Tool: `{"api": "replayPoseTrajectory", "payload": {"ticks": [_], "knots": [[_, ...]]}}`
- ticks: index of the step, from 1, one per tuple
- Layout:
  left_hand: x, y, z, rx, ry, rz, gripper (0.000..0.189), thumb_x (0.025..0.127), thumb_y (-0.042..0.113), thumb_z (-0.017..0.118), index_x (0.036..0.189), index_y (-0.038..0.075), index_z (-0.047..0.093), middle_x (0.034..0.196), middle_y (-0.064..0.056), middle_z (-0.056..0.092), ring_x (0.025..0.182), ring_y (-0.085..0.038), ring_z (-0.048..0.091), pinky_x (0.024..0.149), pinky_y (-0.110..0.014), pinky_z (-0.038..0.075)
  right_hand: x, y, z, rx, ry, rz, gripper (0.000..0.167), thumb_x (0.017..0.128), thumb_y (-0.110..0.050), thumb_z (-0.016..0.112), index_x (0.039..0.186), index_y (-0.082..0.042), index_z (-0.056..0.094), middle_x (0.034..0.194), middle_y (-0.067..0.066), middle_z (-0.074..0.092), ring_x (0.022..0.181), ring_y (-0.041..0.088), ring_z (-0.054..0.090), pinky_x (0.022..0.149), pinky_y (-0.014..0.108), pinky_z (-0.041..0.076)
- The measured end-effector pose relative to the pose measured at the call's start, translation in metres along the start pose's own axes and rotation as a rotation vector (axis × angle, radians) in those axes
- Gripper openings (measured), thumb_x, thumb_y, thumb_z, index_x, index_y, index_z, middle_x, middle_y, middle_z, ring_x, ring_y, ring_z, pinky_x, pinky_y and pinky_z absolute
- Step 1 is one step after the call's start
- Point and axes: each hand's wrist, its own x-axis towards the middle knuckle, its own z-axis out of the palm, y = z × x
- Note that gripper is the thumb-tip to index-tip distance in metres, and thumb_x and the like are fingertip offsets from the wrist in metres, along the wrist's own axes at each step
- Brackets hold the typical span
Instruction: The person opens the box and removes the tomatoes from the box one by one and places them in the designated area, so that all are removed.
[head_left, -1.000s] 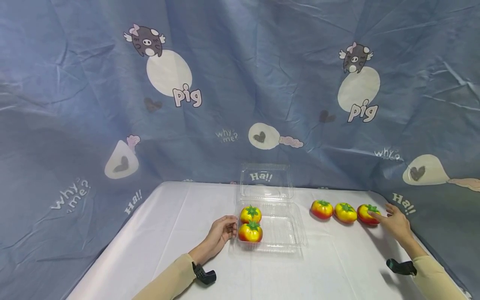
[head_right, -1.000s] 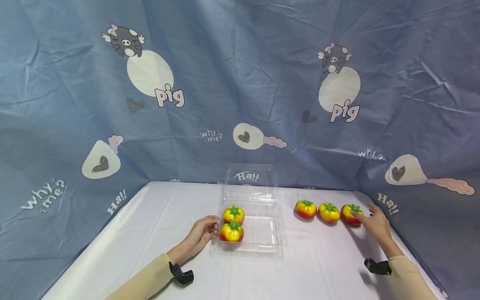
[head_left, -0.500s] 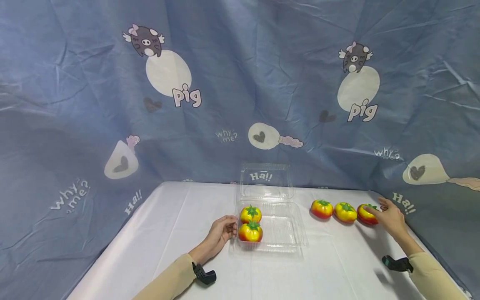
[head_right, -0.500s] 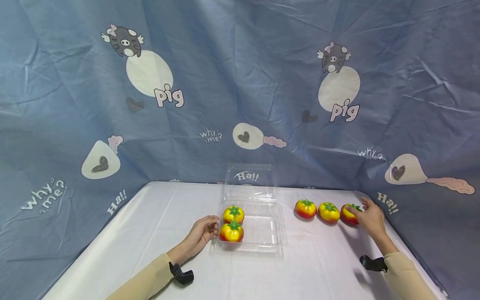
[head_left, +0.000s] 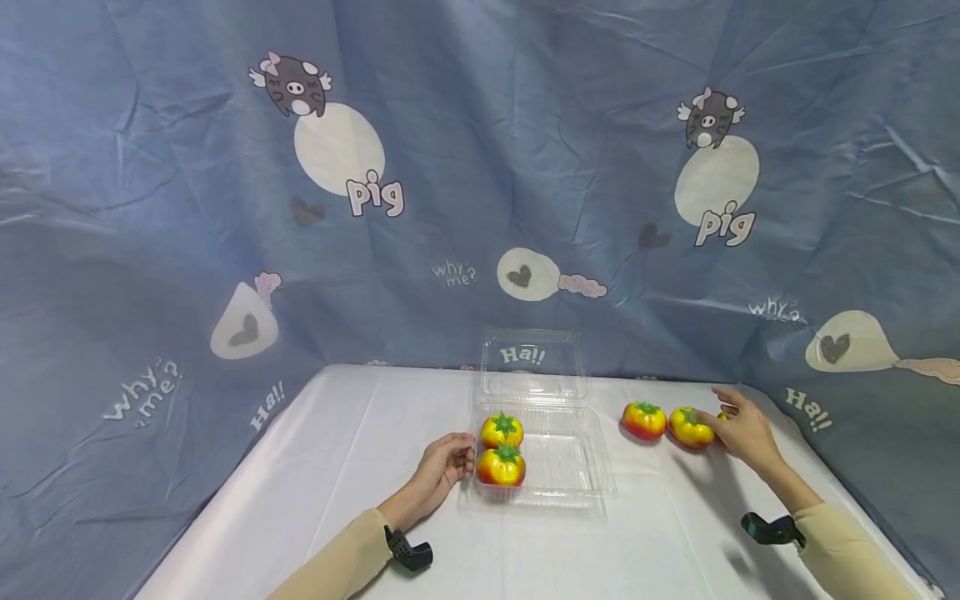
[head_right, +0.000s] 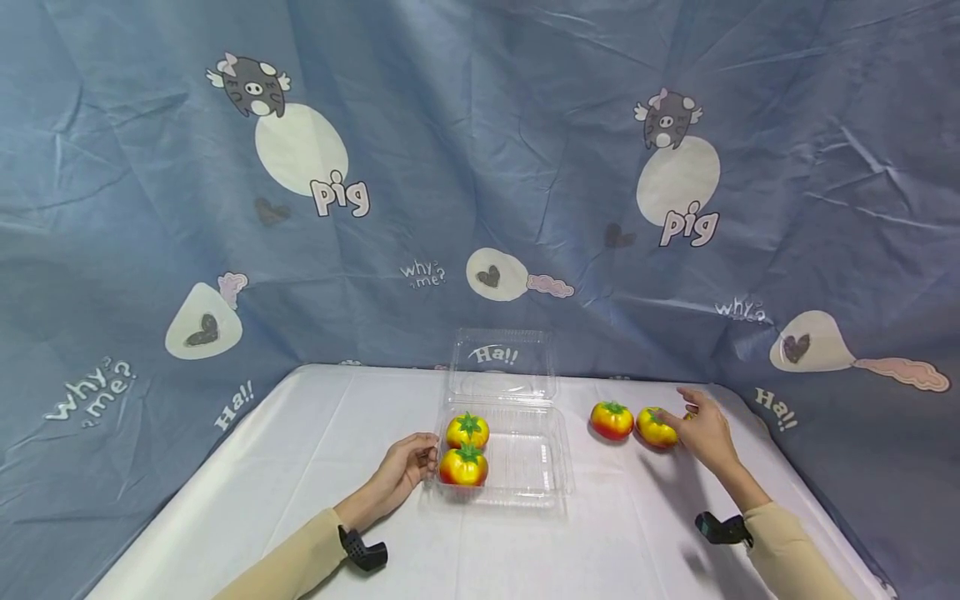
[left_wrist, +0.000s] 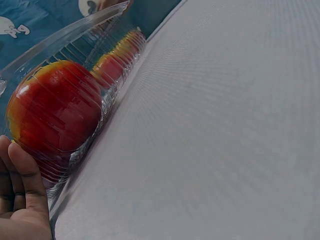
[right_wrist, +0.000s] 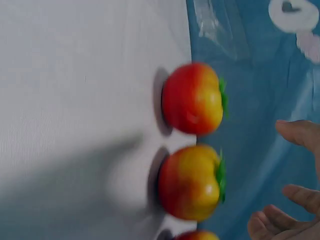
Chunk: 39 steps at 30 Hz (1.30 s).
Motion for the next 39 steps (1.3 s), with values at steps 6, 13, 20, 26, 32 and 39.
{"api": "replayPoseTrajectory", "payload": {"ticks": [6, 13, 20, 26, 32, 39], "knots": [[0.001, -0.001, -0.001, -0.009, -0.009, 0.001, 0.011, 0.093, 0.014, 0.054, 0.098, 0.004, 0.054, 0.076, -0.001, 0.056, 0.065, -0.012, 0.051, 0.059, -0.024, 0.045, -0.003, -0.022, 0.01, 0.058, -0.061, -0.042, 0.083, 0.086, -0.046, 0.069, 0.143, 0.005, 0.036, 0.142, 0.036, 0.038, 0.125, 0.054, 0.043, 0.098, 0.06, 0.04], [0.003, -0.002, -0.001, -0.012, -0.001, -0.009, 0.011, 0.092, 0.014, 0.056, 0.097, 0.005, 0.054, 0.076, -0.001, 0.057, 0.065, -0.011, 0.051, 0.059, -0.024, 0.045, -0.003, -0.04, 0.019, 0.102, -0.095, -0.067, 0.082, 0.084, -0.045, 0.07, 0.143, 0.001, 0.037, 0.142, 0.032, 0.039, 0.126, 0.051, 0.044, 0.099, 0.059, 0.041], [0.003, -0.002, -0.001, -0.005, -0.008, -0.005, 0.008, 0.092, 0.015, 0.055, 0.094, 0.007, 0.054, 0.076, 0.0, 0.056, 0.065, -0.011, 0.051, 0.059, -0.024, 0.045, -0.011, -0.06, 0.034, 0.104, -0.1, -0.135, 0.075, 0.083, -0.041, 0.073, 0.141, -0.003, 0.044, 0.138, 0.03, 0.048, 0.122, 0.047, 0.051, 0.094, 0.054, 0.047], [0.001, -0.002, -0.001, -0.01, -0.006, -0.007, 0.009, 0.092, 0.015, 0.056, 0.095, 0.007, 0.054, 0.077, -0.001, 0.056, 0.065, -0.012, 0.05, 0.059, -0.024, 0.044, -0.017, -0.076, 0.049, 0.183, -0.118, -0.198, 0.07, 0.083, -0.034, 0.075, 0.138, -0.001, 0.047, 0.138, 0.028, 0.048, 0.122, 0.045, 0.052, 0.098, 0.053, 0.045], [0.001, 0.0, -0.002, -0.002, -0.011, 0.004, 0.007, 0.093, 0.014, 0.055, 0.094, 0.007, 0.054, 0.076, 0.0, 0.057, 0.064, -0.012, 0.05, 0.059, -0.024, 0.044, -0.021, -0.09, 0.062, 0.239, -0.156, -0.216, 0.071, 0.08, -0.037, 0.077, 0.137, -0.005, 0.048, 0.132, 0.024, 0.054, 0.121, 0.042, 0.054, 0.097, 0.051, 0.046], [0.0, -0.001, -0.001, -0.001, -0.012, -0.003, 0.011, 0.092, 0.016, 0.056, 0.096, 0.006, 0.054, 0.077, -0.001, 0.057, 0.065, -0.012, 0.05, 0.059, -0.024, 0.044, -0.025, -0.11, 0.075, 0.291, -0.229, -0.243, 0.067, 0.081, -0.035, 0.077, 0.136, -0.007, 0.05, 0.138, 0.021, 0.051, 0.123, 0.039, 0.053, 0.101, 0.05, 0.044]]}}
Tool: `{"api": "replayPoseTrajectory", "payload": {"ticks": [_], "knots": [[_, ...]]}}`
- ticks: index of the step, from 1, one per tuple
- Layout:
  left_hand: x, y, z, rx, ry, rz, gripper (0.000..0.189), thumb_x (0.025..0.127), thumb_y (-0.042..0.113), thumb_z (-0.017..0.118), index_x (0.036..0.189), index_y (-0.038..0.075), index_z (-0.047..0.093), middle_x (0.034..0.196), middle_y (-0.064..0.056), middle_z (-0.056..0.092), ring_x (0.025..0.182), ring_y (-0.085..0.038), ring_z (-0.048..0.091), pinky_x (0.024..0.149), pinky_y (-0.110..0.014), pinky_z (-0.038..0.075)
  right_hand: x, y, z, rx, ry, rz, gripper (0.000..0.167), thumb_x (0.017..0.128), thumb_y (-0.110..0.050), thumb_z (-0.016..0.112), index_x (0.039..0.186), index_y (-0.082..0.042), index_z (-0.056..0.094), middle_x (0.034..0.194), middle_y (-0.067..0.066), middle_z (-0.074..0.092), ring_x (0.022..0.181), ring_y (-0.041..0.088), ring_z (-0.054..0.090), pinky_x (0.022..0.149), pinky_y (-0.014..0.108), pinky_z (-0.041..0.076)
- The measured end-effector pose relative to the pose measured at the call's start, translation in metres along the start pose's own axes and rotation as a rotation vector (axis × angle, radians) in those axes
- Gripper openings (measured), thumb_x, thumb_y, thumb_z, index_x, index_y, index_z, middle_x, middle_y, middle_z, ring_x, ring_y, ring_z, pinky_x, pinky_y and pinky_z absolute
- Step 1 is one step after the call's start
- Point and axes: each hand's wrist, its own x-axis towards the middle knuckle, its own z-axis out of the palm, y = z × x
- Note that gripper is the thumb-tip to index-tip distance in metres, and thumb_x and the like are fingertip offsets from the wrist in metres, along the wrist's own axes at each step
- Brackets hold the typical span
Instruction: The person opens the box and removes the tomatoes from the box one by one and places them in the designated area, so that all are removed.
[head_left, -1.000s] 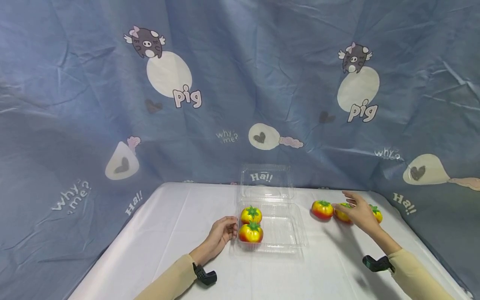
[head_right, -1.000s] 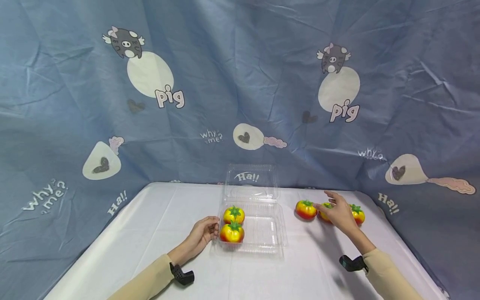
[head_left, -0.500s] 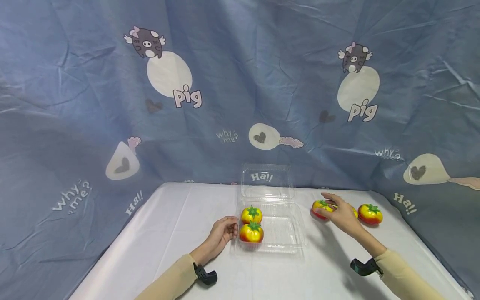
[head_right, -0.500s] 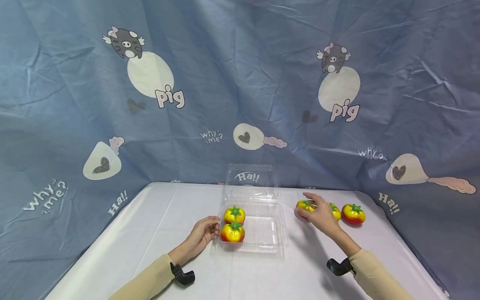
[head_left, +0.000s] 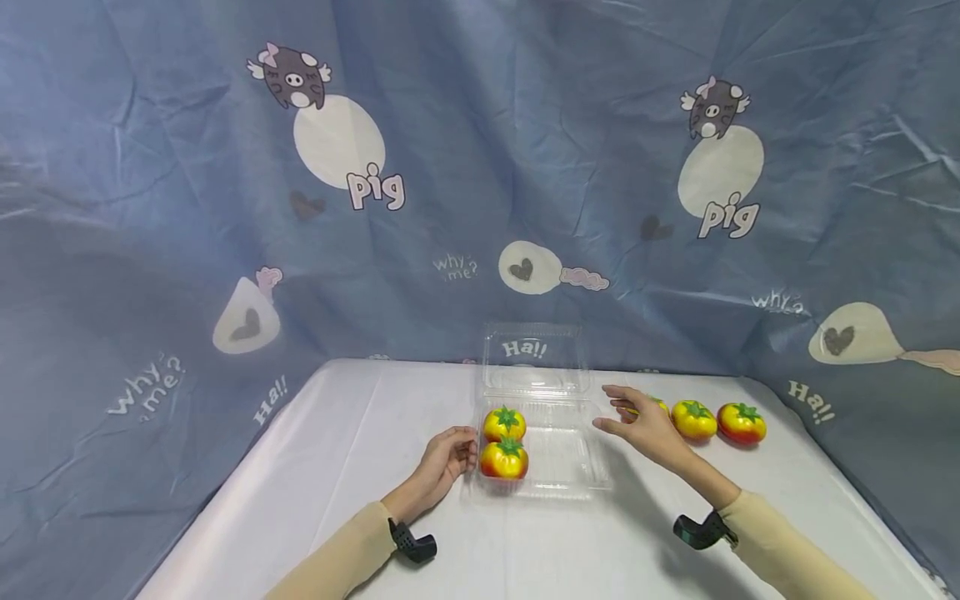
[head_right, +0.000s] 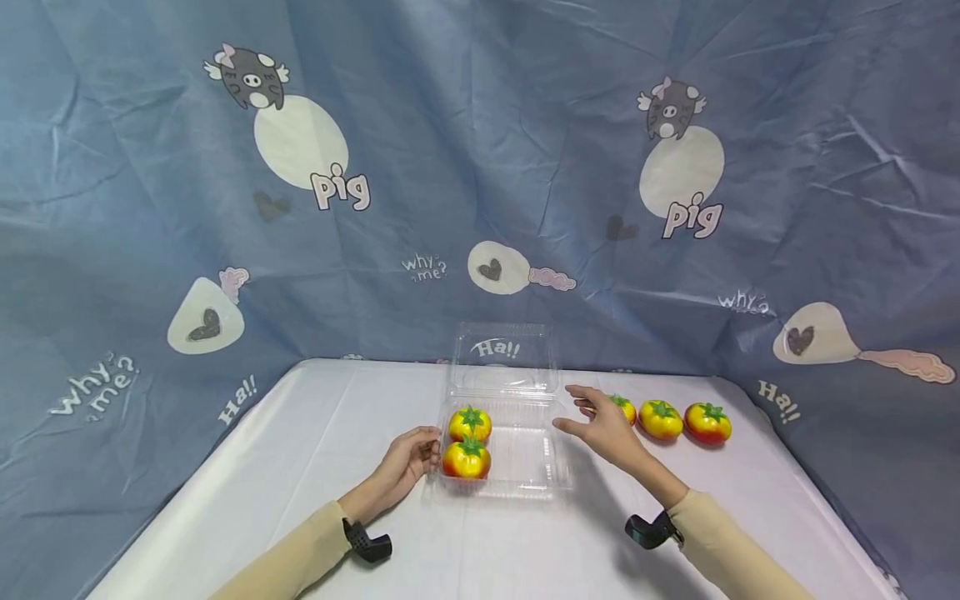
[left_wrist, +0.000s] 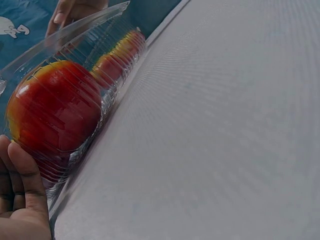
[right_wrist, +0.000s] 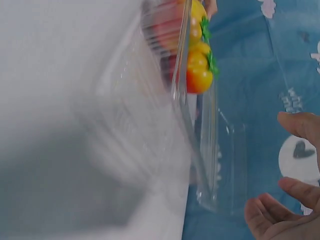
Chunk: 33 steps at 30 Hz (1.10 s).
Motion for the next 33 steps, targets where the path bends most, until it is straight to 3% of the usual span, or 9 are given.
{"api": "replayPoseTrajectory", "payload": {"ticks": [5, 19, 26, 33], "knots": [[0.001, 0.001, 0.001, 0.003, -0.002, -0.009, 0.007, 0.092, 0.015, 0.056, 0.093, 0.007, 0.054, 0.077, -0.001, 0.057, 0.066, -0.012, 0.051, 0.06, -0.024, 0.045, 0.004, -0.006, 0.014, 0.036, -0.033, -0.025, 0.065, 0.08, -0.032, 0.077, 0.134, -0.006, 0.051, 0.137, 0.021, 0.052, 0.122, 0.038, 0.054, 0.102, 0.048, 0.044], [0.002, -0.001, -0.001, 0.007, -0.004, -0.005, 0.012, 0.091, 0.017, 0.058, 0.096, 0.007, 0.053, 0.078, -0.001, 0.057, 0.067, -0.012, 0.051, 0.061, -0.024, 0.045, 0.016, -0.023, 0.054, 0.112, -0.119, 0.016, 0.057, 0.079, -0.03, 0.079, 0.126, -0.006, 0.058, 0.126, 0.014, 0.061, 0.117, 0.037, 0.058, 0.097, 0.042, 0.049], [0.002, -0.001, 0.0, -0.011, -0.003, -0.007, 0.011, 0.091, 0.016, 0.058, 0.094, 0.006, 0.054, 0.077, -0.001, 0.057, 0.066, -0.012, 0.051, 0.062, -0.024, 0.045, -0.003, -0.068, 0.051, 0.138, -0.14, -0.009, 0.046, 0.082, -0.012, 0.075, 0.122, 0.005, 0.058, 0.122, 0.023, 0.061, 0.112, 0.039, 0.06, 0.098, 0.051, 0.047], [0.0, 0.0, 0.001, -0.01, -0.003, -0.001, 0.01, 0.091, 0.015, 0.057, 0.095, 0.007, 0.054, 0.078, -0.001, 0.057, 0.066, -0.012, 0.051, 0.061, -0.024, 0.045, 0.007, -0.044, 0.066, 0.159, -0.166, -0.045, 0.05, 0.082, -0.015, 0.076, 0.124, 0.004, 0.057, 0.124, 0.022, 0.06, 0.114, 0.042, 0.058, 0.097, 0.051, 0.047]]}}
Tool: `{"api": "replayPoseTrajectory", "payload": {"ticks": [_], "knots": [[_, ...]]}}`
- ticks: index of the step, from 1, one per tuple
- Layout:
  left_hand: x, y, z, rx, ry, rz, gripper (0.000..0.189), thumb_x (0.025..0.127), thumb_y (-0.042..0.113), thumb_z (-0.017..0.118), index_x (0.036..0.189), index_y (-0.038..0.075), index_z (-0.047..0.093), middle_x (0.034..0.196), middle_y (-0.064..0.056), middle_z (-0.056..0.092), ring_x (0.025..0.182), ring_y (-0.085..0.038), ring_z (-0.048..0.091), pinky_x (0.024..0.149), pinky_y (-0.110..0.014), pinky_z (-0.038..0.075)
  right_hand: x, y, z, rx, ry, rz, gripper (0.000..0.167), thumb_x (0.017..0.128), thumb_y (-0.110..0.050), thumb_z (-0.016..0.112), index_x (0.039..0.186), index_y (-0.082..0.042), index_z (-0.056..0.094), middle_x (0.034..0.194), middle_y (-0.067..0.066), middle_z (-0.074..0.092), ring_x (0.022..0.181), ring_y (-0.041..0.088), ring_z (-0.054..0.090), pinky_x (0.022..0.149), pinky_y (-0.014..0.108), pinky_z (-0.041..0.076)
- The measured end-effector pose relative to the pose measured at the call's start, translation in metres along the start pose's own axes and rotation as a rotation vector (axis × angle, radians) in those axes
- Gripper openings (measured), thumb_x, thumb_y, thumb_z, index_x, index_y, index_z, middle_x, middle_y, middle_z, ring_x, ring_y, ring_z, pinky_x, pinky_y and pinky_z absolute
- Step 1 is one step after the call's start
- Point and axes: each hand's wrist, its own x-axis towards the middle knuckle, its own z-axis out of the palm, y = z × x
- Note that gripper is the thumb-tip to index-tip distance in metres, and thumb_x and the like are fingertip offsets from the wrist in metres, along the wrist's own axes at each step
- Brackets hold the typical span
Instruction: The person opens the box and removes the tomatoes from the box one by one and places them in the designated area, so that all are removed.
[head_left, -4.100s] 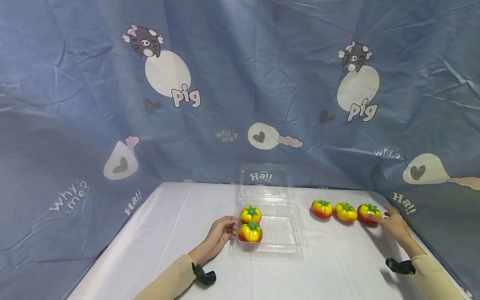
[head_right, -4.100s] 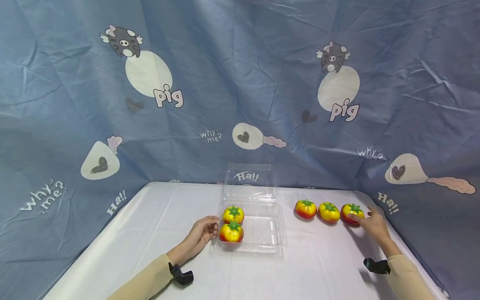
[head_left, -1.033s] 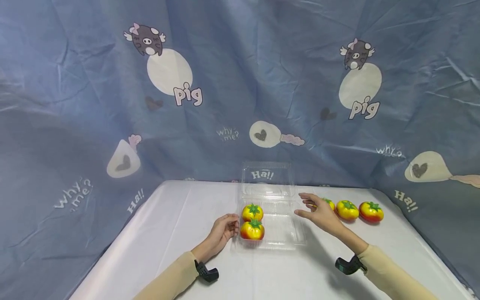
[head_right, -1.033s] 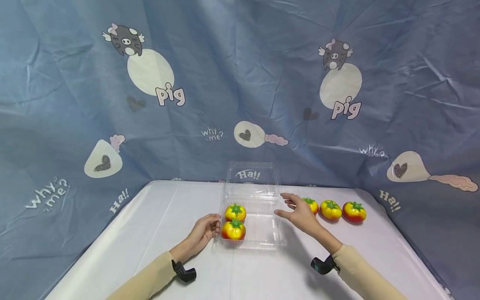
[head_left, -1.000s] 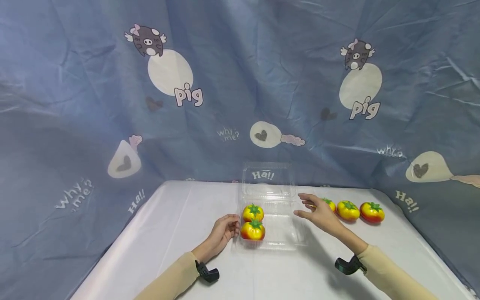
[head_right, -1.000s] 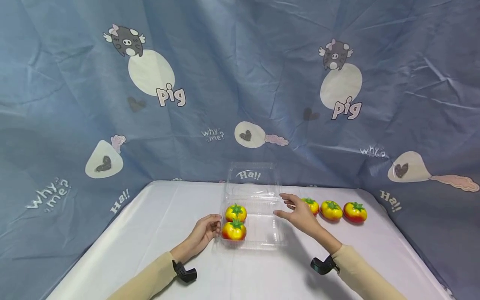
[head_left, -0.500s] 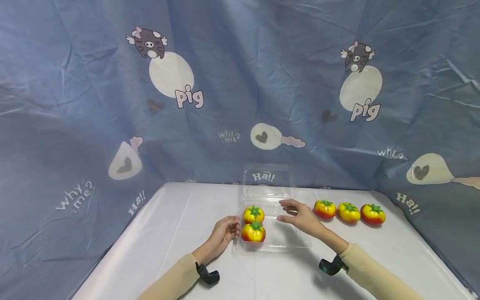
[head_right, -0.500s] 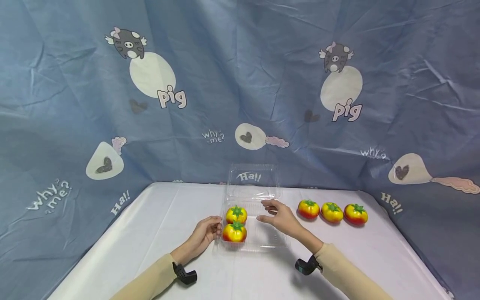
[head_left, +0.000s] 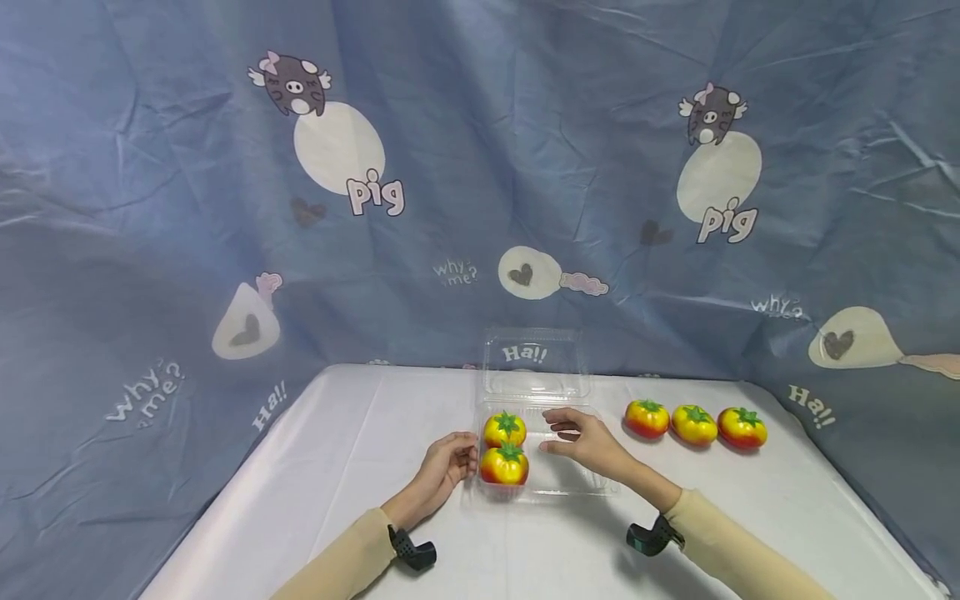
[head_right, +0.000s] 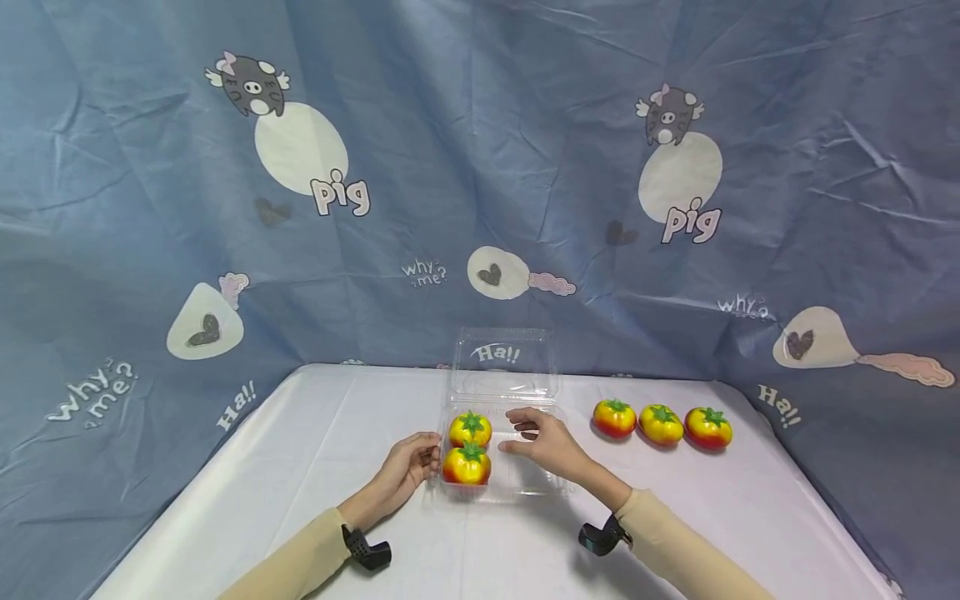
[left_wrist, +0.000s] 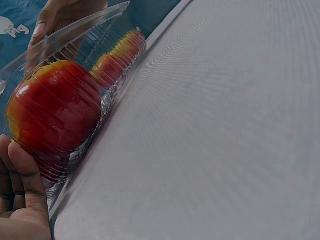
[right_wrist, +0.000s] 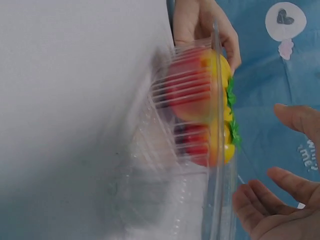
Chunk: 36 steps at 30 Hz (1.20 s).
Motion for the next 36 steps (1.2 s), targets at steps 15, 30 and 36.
{"api": "replayPoseTrajectory", "payload": {"ticks": [15, 30, 36], "knots": [[0.0, -0.002, -0.003, 0.008, 0.004, 0.004, 0.009, 0.092, 0.016, 0.056, 0.095, 0.007, 0.054, 0.077, -0.001, 0.057, 0.066, -0.012, 0.051, 0.06, -0.024, 0.045, 0.007, 0.018, 0.021, 0.032, -0.08, -0.016, 0.053, 0.081, -0.02, 0.076, 0.124, 0.005, 0.057, 0.124, 0.026, 0.059, 0.114, 0.043, 0.058, 0.097, 0.049, 0.048], [-0.001, -0.001, -0.001, -0.001, 0.01, 0.004, 0.007, 0.093, 0.014, 0.054, 0.095, 0.008, 0.054, 0.077, -0.001, 0.057, 0.065, -0.011, 0.051, 0.059, -0.023, 0.045, 0.008, 0.02, 0.031, 0.014, -0.147, -0.054, 0.05, 0.082, -0.021, 0.074, 0.121, 0.007, 0.059, 0.116, 0.024, 0.064, 0.108, 0.038, 0.063, 0.093, 0.045, 0.051], [0.0, -0.001, 0.0, -0.007, 0.006, 0.001, 0.006, 0.093, 0.014, 0.055, 0.092, 0.008, 0.055, 0.076, -0.001, 0.057, 0.065, -0.012, 0.051, 0.06, -0.023, 0.044, 0.007, 0.019, 0.034, -0.016, -0.156, -0.028, 0.048, 0.082, -0.021, 0.073, 0.121, 0.005, 0.06, 0.115, 0.019, 0.065, 0.107, 0.034, 0.063, 0.093, 0.043, 0.051]]}}
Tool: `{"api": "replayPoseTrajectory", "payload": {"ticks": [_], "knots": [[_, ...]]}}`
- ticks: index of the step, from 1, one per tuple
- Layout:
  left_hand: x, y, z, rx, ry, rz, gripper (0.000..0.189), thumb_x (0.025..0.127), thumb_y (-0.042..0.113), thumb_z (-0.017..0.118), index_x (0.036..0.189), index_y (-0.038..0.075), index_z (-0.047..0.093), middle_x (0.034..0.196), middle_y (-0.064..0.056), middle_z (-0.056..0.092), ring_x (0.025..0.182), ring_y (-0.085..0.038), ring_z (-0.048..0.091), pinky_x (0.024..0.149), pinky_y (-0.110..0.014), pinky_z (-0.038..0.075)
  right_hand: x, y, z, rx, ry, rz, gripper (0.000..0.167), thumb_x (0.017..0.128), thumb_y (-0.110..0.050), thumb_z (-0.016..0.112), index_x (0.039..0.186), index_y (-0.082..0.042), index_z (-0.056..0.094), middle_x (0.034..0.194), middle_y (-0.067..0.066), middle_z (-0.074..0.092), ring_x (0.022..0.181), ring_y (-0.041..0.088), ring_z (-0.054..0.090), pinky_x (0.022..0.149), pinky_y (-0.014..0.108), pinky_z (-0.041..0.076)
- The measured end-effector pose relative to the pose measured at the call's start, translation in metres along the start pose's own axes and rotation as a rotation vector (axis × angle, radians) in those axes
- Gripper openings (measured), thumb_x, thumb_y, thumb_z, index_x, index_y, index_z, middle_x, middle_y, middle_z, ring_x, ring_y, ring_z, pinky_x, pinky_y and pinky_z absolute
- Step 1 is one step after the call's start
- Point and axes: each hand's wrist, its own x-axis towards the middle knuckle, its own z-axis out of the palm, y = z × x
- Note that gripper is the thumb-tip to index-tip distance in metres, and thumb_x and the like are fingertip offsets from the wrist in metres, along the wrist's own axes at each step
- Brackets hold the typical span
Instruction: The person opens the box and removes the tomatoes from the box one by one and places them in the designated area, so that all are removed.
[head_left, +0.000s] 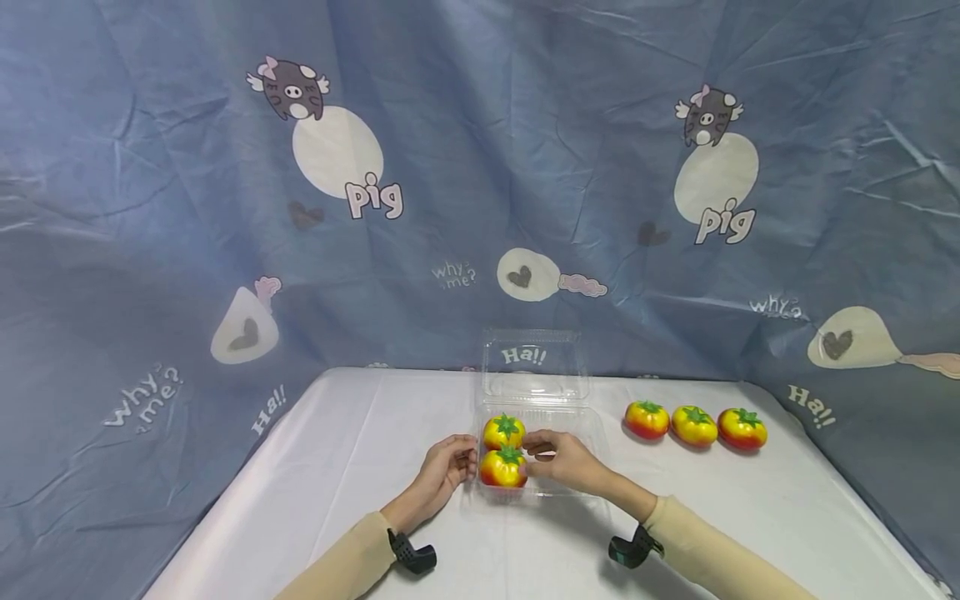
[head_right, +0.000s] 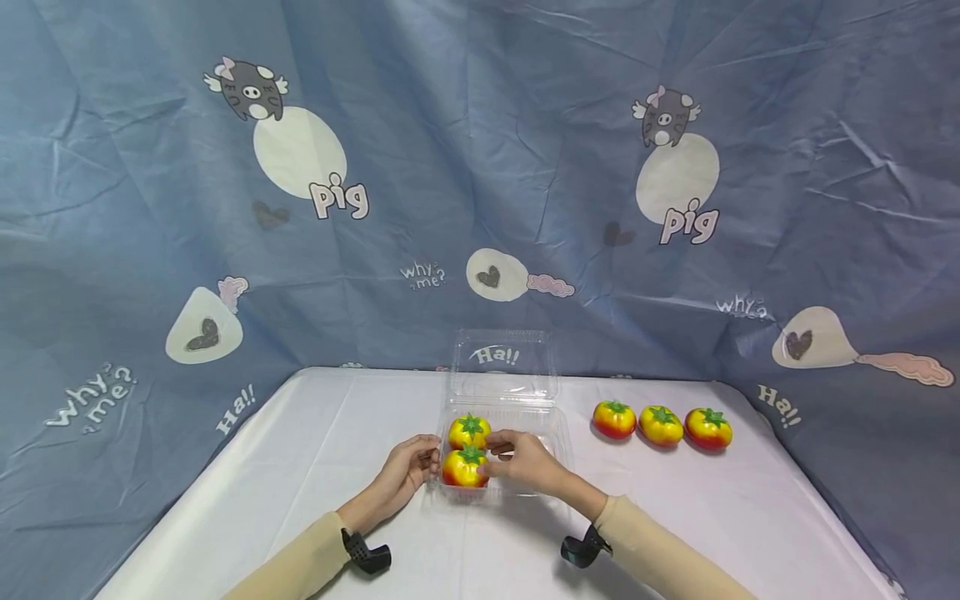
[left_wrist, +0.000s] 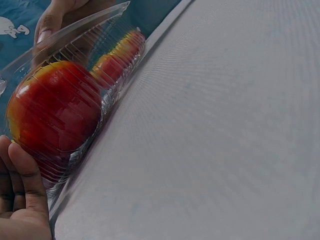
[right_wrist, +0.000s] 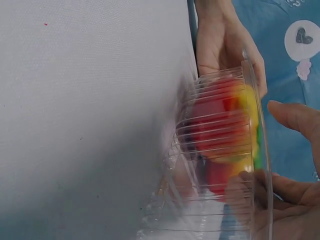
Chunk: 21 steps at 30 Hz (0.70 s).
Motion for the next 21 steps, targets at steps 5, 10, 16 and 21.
{"api": "replayPoseTrajectory", "payload": {"ticks": [5, 10, 16, 21], "knots": [[0.001, 0.001, 0.0, 0.007, 0.006, -0.008, 0.007, 0.092, 0.015, 0.056, 0.094, 0.009, 0.055, 0.076, 0.0, 0.057, 0.065, -0.011, 0.051, 0.06, -0.022, 0.045, 0.0, -0.003, 0.005, -0.03, 0.003, 0.017, 0.049, 0.08, -0.024, 0.076, 0.117, 0.005, 0.061, 0.113, 0.015, 0.067, 0.101, 0.027, 0.065, 0.087, 0.036, 0.054], [0.001, 0.001, 0.0, 0.019, -0.01, 0.006, 0.008, 0.093, 0.015, 0.054, 0.095, 0.007, 0.054, 0.077, 0.0, 0.057, 0.066, -0.011, 0.051, 0.061, -0.023, 0.045, 0.001, -0.003, 0.01, -0.065, 0.011, 0.027, 0.053, 0.077, -0.024, 0.078, 0.116, 0.007, 0.061, 0.111, 0.016, 0.068, 0.098, 0.024, 0.066, 0.084, 0.031, 0.055], [-0.001, 0.001, 0.0, 0.017, -0.004, 0.005, 0.007, 0.093, 0.014, 0.054, 0.094, 0.007, 0.054, 0.077, -0.001, 0.057, 0.066, -0.012, 0.051, 0.061, -0.024, 0.045, 0.004, 0.0, 0.014, -0.097, -0.004, 0.046, 0.057, 0.076, -0.027, 0.078, 0.118, 0.007, 0.061, 0.109, 0.014, 0.068, 0.096, 0.021, 0.065, 0.08, 0.028, 0.054], [-0.001, 0.0, 0.0, 0.012, -0.018, 0.008, 0.006, 0.093, 0.014, 0.055, 0.093, 0.009, 0.054, 0.076, 0.0, 0.057, 0.065, -0.011, 0.051, 0.061, -0.024, 0.045, 0.007, 0.0, 0.016, -0.118, -0.018, 0.061, 0.057, 0.076, -0.028, 0.078, 0.118, 0.007, 0.061, 0.106, 0.012, 0.069, 0.096, 0.02, 0.065, 0.082, 0.033, 0.054]]}}
